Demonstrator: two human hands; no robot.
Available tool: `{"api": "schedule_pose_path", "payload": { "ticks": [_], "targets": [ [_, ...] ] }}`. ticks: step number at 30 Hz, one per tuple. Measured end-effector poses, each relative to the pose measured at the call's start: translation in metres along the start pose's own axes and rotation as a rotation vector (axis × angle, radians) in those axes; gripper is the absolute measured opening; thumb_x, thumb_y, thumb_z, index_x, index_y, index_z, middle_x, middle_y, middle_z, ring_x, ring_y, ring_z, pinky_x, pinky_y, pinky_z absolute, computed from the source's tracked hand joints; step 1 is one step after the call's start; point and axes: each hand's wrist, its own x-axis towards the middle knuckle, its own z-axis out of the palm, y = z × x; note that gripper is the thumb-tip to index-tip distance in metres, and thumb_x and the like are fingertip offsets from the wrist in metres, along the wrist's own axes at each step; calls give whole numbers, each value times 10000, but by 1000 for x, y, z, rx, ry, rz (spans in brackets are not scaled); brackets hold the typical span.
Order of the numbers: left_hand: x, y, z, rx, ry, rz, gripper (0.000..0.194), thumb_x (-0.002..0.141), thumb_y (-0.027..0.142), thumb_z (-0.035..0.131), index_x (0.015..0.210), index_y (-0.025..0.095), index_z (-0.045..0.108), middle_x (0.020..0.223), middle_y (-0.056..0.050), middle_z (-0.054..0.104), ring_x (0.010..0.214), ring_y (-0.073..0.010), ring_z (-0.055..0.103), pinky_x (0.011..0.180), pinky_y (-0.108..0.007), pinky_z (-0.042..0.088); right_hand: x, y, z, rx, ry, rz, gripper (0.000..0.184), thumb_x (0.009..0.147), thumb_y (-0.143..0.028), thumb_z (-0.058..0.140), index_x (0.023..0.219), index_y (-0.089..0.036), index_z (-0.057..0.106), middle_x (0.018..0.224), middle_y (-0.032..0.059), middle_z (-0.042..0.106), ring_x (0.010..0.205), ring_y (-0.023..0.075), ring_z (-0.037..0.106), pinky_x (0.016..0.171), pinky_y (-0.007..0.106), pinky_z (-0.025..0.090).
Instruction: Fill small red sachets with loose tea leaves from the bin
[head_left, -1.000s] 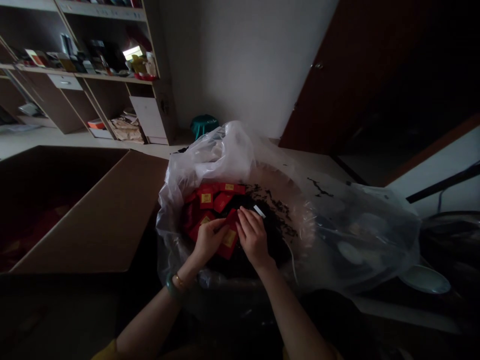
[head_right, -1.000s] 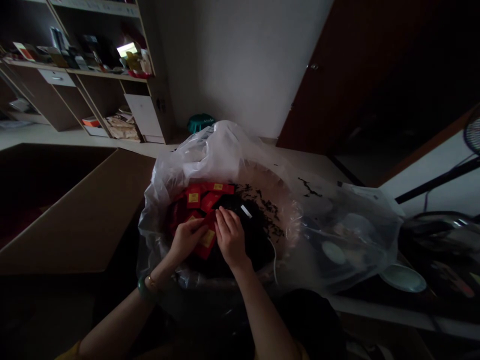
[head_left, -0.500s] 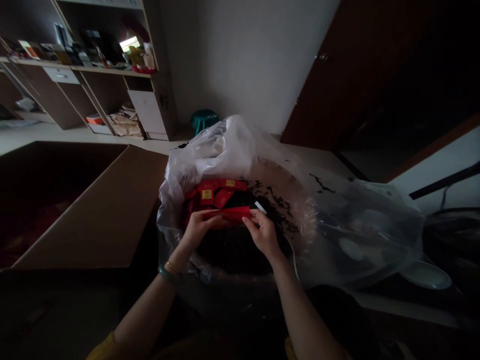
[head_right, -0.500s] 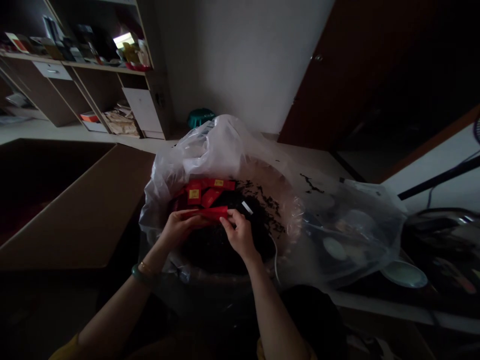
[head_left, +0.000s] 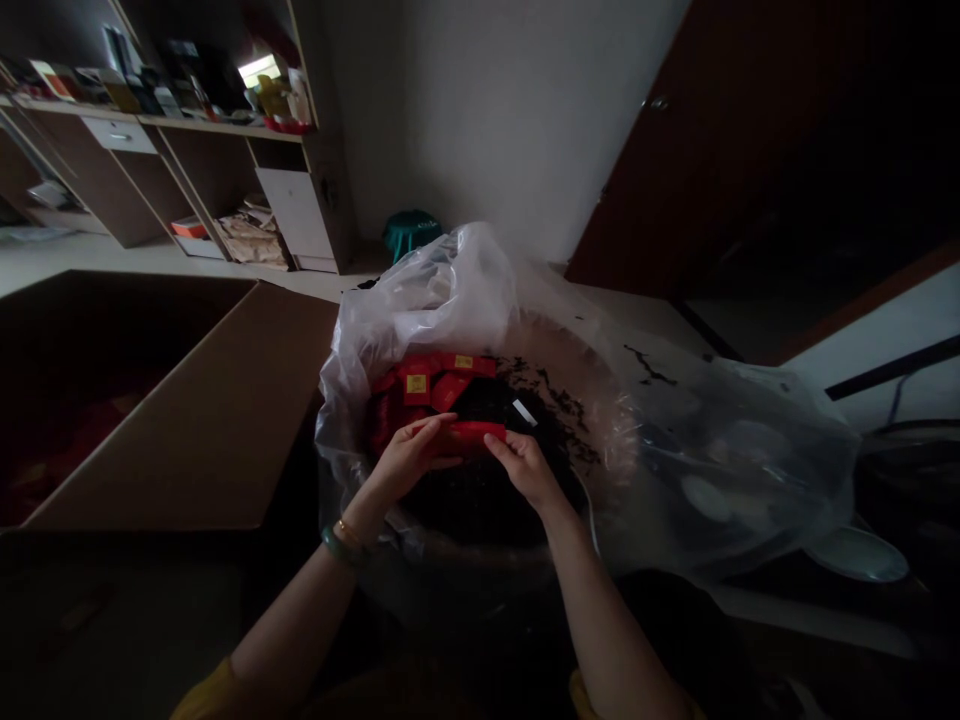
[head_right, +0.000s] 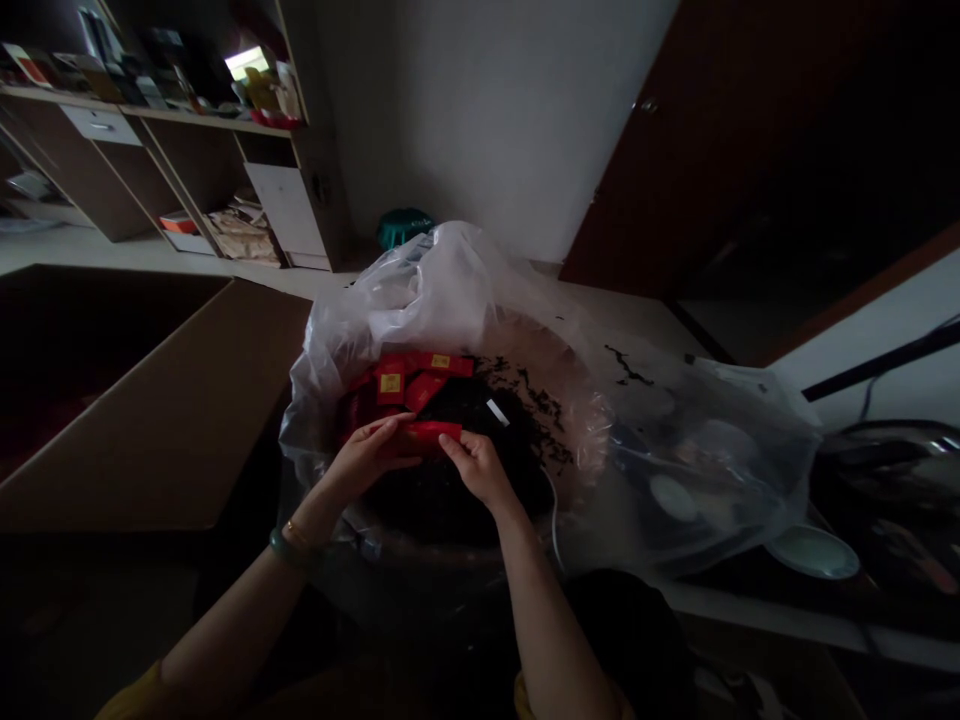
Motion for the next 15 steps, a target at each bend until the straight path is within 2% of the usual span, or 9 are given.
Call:
{"api": "schedule_pose_path", "payload": {
  "ticks": [3, 7, 12, 14, 15],
  "targets": [
    [0, 1, 1, 21, -28, -4, 473, 709, 485, 716, 1019, 129, 682, 812, -75, 688, 765, -190, 655, 723, -384, 585, -2, -3, -1, 63, -83, 41, 431, 762, -530, 628, 991, -177, 717, 983, 61, 724, 918, 235, 654, 896, 395, 474],
    [-1, 2, 1, 80, -33, -38, 495, 697, 505, 718, 1013, 125, 686, 794, -74, 679, 752, -193, 647, 657, -356, 588, -3, 0, -1, 114, -66, 180, 505, 772, -597, 584, 962, -151, 723, 846, 66, 731, 781, 221, 664, 811, 388, 507],
    [6, 1, -6, 217, -21, -18, 520, 790, 535, 598, 1113, 130, 648, 988, -131, 682, 925, -261, 639, 696, -392, 577, -2, 6, 7, 226, -49, 118, 502, 792, -603, 564, 1005, -175, 715, 953, 66, 727, 904, 235, 662, 944, 422, 463],
    [8, 0, -9, 409, 39, 73, 517, 840, 527, 519, 1132, 117, 635, 1050, -154, 670, 980, -280, 627, 766, -423, 553, -2, 9, 11, 261, -40, 116, 501, 801, -600, 557, 1032, -181, 705, 991, 69, 721, 938, 240, 658, 963, 433, 455],
    [9, -1, -9, 549, 114, 181, 502, 854, 505, 502, 1151, 119, 624, 1095, -159, 657, 1023, -285, 610, 829, -442, 526, -1, 11, 12, 265, -40, 128, 500, 809, -598, 548, 1045, -184, 701, 1007, 71, 717, 954, 240, 656, 973, 435, 449]
  ]
}}
